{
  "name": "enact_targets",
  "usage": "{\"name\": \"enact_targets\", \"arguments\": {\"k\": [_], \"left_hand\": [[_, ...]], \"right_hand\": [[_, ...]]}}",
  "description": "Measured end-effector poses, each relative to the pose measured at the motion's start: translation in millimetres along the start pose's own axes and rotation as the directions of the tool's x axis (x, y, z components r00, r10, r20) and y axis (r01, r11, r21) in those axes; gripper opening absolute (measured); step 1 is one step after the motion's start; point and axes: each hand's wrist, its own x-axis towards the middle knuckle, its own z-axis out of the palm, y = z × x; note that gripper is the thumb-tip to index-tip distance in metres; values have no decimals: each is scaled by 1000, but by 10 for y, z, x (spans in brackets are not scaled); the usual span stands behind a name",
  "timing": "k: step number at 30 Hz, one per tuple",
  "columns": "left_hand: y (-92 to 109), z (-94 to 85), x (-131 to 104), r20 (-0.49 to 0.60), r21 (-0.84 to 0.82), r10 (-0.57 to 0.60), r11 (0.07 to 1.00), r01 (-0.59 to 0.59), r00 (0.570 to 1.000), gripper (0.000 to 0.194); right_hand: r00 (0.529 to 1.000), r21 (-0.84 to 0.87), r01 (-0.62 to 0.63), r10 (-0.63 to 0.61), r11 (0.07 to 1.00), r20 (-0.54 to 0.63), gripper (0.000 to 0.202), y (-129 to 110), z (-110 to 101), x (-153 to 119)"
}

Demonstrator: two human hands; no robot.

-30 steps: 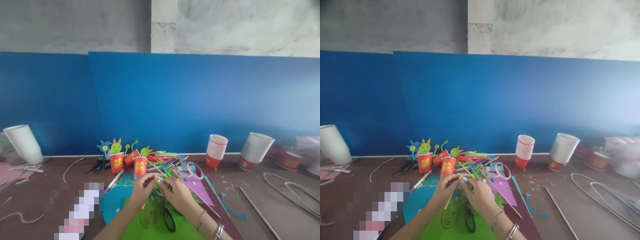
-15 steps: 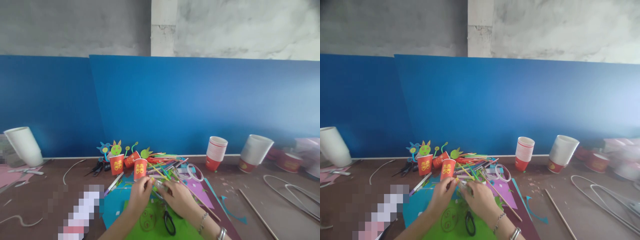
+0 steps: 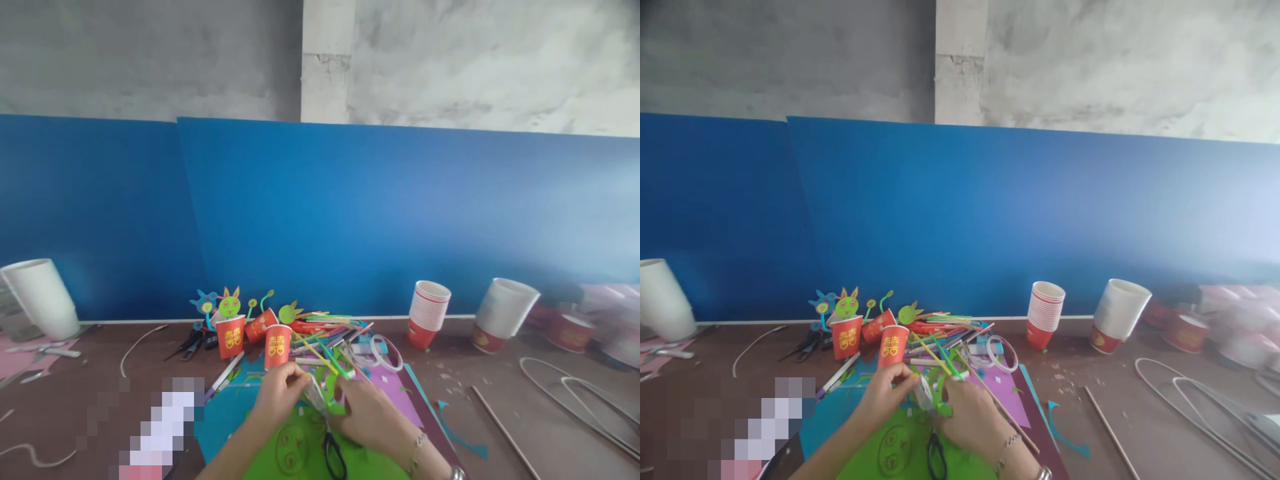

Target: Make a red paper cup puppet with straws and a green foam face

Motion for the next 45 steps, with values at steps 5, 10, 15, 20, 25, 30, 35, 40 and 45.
{"name": "enact_targets", "arguments": {"k": [5,10,15,20,25,30,35,40,45], "left_hand": [[176,-89,140,133,153,-20,988,0,991,15],[372,-175,260,160,223,-12,975,-24,987,13],[372,-299,326,246,200,23,977,-74,969,18],[380,-387,327,261,170,3,984,-49,965,19],[435,-411,301,228,199,39,976,-86,973,14],[377,-378,307,261,172,71,978,-119,963,13],[347,-371,314,291,158,55,982,-104,955,13],[367,-382,313,312,149,74,981,-126,947,12],[377,-374,306,338,164,74,977,-136,938,13]], "right_hand": [[990,-234,41,-8,971,140,59,-95,166,-36],[990,-241,-64,93,968,110,47,-46,207,40],[999,-71,37,-34,997,41,34,251,-13,-71],[993,40,70,-74,997,97,45,383,-285,-87],[1000,36,25,-25,999,3,46,320,-428,-3],[996,67,86,-83,994,-39,40,186,-383,76],[993,93,121,-119,988,-21,35,146,-346,109],[990,76,139,-139,987,-13,30,154,-389,106],[991,31,133,-133,991,3,28,160,-375,100]]}}
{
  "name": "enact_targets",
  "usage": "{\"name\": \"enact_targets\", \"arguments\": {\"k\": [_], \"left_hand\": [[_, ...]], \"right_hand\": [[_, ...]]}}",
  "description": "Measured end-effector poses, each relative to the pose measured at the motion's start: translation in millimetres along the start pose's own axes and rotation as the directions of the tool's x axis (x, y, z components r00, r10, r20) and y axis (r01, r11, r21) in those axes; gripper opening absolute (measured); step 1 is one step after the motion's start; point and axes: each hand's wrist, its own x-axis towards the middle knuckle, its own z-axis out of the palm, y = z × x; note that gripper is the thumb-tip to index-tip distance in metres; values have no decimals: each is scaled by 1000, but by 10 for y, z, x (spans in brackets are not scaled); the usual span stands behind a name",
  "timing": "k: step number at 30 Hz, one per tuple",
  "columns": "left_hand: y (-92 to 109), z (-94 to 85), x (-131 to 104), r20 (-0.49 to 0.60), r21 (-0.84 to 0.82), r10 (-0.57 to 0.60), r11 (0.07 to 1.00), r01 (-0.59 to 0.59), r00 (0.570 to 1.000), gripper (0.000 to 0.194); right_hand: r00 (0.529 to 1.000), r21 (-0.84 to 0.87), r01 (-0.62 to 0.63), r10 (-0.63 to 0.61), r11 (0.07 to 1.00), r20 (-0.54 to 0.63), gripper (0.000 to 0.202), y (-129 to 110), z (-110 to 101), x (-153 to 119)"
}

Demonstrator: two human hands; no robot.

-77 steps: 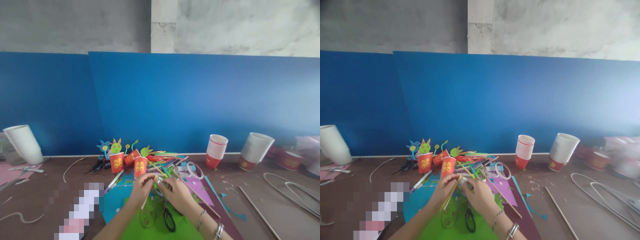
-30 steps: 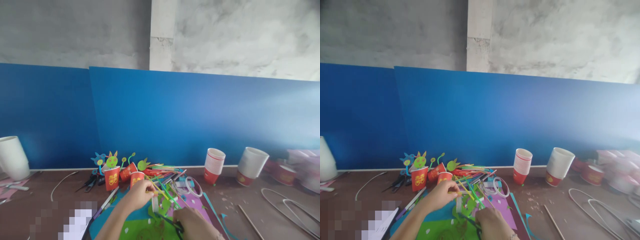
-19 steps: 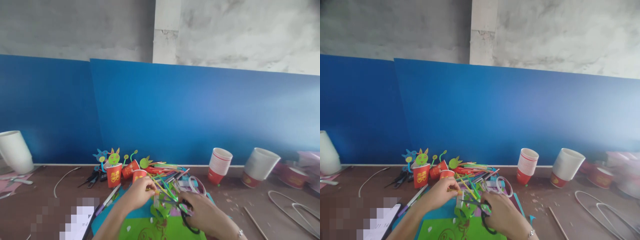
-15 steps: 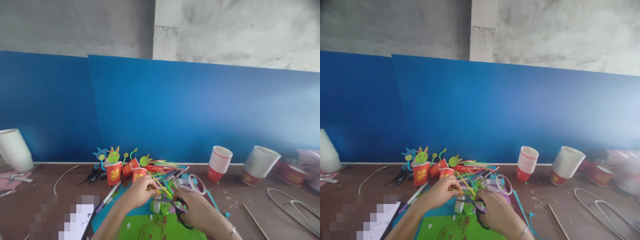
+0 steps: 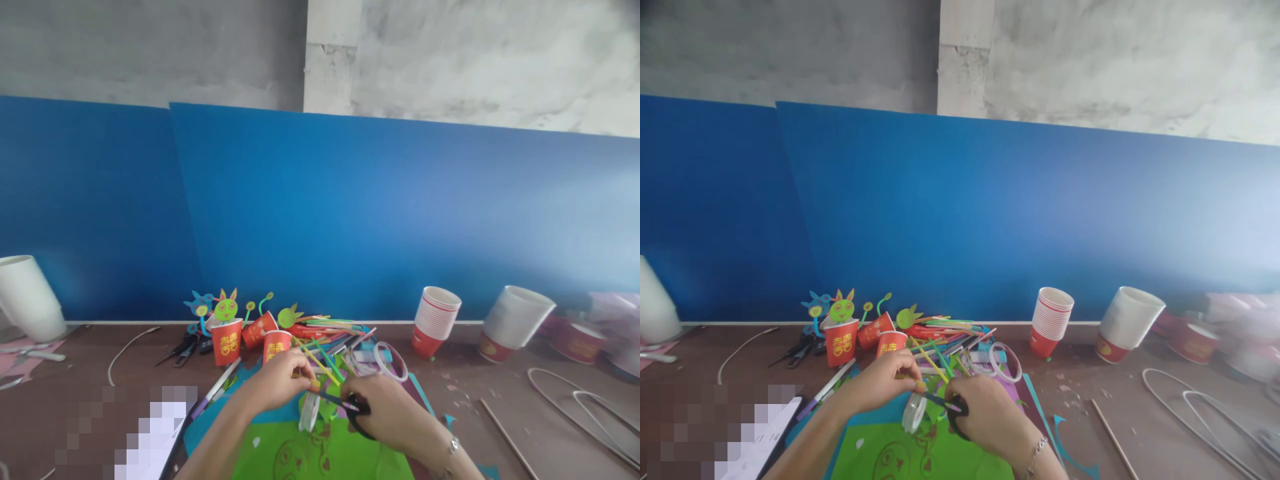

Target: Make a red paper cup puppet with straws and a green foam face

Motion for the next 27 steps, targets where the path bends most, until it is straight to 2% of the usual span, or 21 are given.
{"name": "enact_targets", "arguments": {"k": [6,10,14,16,19,22,24,27], "left_hand": [[1,-11,-19,35,51,20,998,-22,999,14],[25,-26,-38,55,69,35,997,-39,998,16],[55,-61,-33,39,19,35,999,-36,999,15],[49,-80,-19,-3,-25,22,999,-22,1000,15],[20,-94,11,-116,-126,-38,992,23,992,15],[10,-97,34,-159,-320,-120,945,64,980,21],[26,-96,41,-156,-481,-187,872,91,970,26],[53,-78,46,-146,-695,-279,712,103,949,34]], "right_hand": [[999,18,28,-28,999,-33,24,-7,40,-19],[999,33,24,-25,999,23,17,16,66,-3],[999,41,15,-17,999,50,18,26,85,5],[998,45,12,-15,999,61,20,7,94,-3],[999,52,32,-34,998,31,26,-33,101,-10],[997,14,23,-22,1000,-71,33,-31,99,8],[993,-23,-20,17,1000,-117,34,4,104,28],[986,-69,-125,117,990,-117,36,52,155,60]]}}
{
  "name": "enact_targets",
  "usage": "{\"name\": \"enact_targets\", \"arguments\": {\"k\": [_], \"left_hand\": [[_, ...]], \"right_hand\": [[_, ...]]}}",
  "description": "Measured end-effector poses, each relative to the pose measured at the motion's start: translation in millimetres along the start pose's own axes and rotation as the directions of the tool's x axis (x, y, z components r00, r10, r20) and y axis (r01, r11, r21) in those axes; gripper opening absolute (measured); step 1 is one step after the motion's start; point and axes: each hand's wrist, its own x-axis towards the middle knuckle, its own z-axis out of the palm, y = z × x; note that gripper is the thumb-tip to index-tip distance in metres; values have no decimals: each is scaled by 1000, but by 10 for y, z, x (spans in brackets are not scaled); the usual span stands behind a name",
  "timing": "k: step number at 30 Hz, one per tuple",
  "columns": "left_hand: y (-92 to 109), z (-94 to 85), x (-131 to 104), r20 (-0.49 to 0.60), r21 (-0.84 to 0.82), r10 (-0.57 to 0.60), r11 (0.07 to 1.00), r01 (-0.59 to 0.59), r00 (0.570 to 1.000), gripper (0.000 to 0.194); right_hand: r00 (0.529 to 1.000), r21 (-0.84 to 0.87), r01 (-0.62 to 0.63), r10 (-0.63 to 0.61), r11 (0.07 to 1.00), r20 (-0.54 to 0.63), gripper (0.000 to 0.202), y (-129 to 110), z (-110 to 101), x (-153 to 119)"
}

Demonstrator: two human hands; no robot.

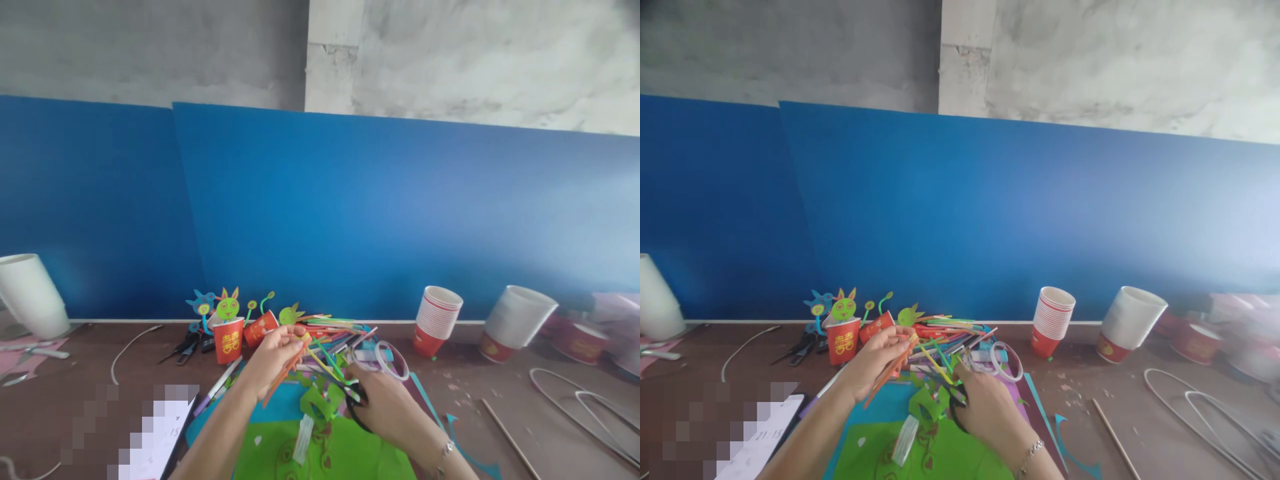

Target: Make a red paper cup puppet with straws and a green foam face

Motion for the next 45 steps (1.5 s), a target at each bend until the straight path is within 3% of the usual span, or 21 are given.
{"name": "enact_targets", "arguments": {"k": [5,10,15,18,20,22,24,27,32,39,45], "left_hand": [[-65,99,-3,35,-190,-7,982,13,999,33],[-106,204,-21,-17,-224,-31,974,26,999,29],[-127,220,-30,15,-279,-43,959,46,999,30],[-118,241,-32,3,-281,-29,959,29,1000,32],[-101,274,-36,-37,-258,-10,966,1,999,33],[-83,311,-41,-72,-223,11,974,-27,997,34],[-76,339,-47,-90,-192,34,980,-51,995,35],[-82,354,-55,-97,-154,86,983,-101,992,32],[-85,360,-43,-53,-89,145,985,-149,988,28],[-138,364,-2,35,-71,75,995,-73,997,36],[-160,379,-1,-43,-75,102,992,-105,994,29]], "right_hand": [[988,-77,-129,135,989,80,29,-97,220,65],[989,-46,-83,88,995,116,30,-91,397,130],[978,188,-50,9,981,210,45,81,364,159],[995,448,-87,52,890,89,19,42,232,198],[987,588,-20,109,809,-116,33,-60,126,230],[946,633,91,133,769,-296,36,-188,39,260],[917,645,171,119,745,-381,29,-304,-8,285],[910,662,207,106,720,-400,21,-395,-8,318],[945,723,150,116,674,-305,19,-348,-10,338],[937,806,185,148,563,-318,19,-347,-82,321],[924,846,203,190,492,-332,26,-326,-21,361]]}}
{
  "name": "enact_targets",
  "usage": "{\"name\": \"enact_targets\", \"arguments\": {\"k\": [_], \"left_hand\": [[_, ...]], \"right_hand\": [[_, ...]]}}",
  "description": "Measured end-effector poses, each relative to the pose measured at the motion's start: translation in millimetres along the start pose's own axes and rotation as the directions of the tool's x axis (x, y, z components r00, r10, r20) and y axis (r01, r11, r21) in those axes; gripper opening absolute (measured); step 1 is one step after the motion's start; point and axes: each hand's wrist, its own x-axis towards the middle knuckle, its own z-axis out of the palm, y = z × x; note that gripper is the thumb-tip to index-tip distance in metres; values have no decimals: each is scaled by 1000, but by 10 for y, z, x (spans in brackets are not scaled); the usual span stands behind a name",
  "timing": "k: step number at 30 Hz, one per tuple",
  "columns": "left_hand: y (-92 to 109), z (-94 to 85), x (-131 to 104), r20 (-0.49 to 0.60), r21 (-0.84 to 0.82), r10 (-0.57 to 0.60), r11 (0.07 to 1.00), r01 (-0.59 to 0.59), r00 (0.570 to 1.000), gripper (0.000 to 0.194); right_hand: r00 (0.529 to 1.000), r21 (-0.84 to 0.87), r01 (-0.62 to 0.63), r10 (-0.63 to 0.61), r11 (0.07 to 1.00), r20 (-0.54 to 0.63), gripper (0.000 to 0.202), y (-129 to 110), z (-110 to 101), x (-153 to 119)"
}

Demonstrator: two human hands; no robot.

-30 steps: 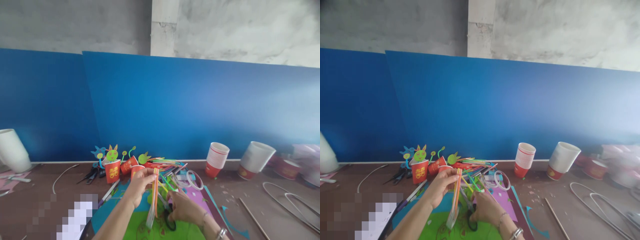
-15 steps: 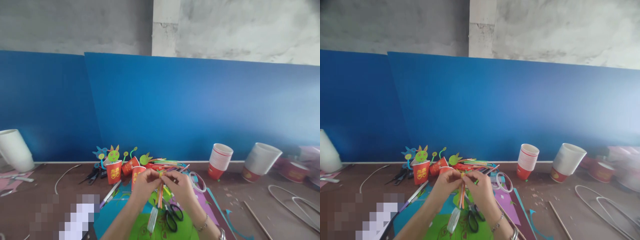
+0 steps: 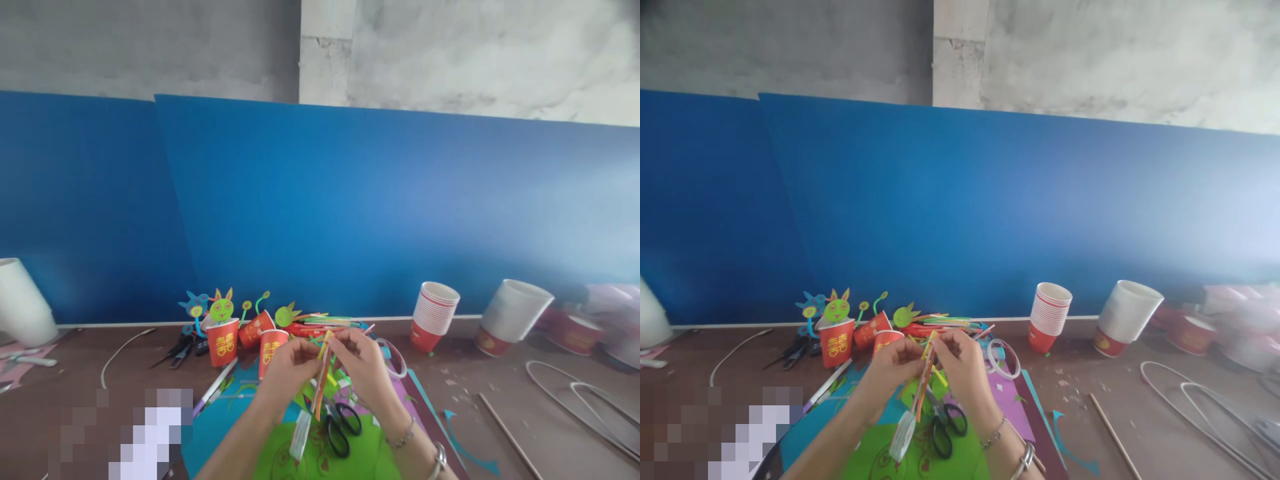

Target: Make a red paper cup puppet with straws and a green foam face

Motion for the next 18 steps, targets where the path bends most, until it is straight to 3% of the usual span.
{"name": "enact_targets", "arguments": {"k": [6,10,14,18], "left_hand": [[20,2,-53,-45,265,211,945,-192,976,9],[60,-50,-94,92,400,294,864,-306,951,10],[200,-98,-156,276,399,172,875,-275,946,4],[277,-138,-164,312,308,94,931,-194,945,10]], "right_hand": [[999,-12,-1,0,1000,-42,30,76,-10,35],[999,-52,-6,8,999,38,32,88,-71,56],[970,-63,-58,71,996,234,34,81,-143,60],[948,-26,-135,137,990,286,36,52,-149,50]]}}
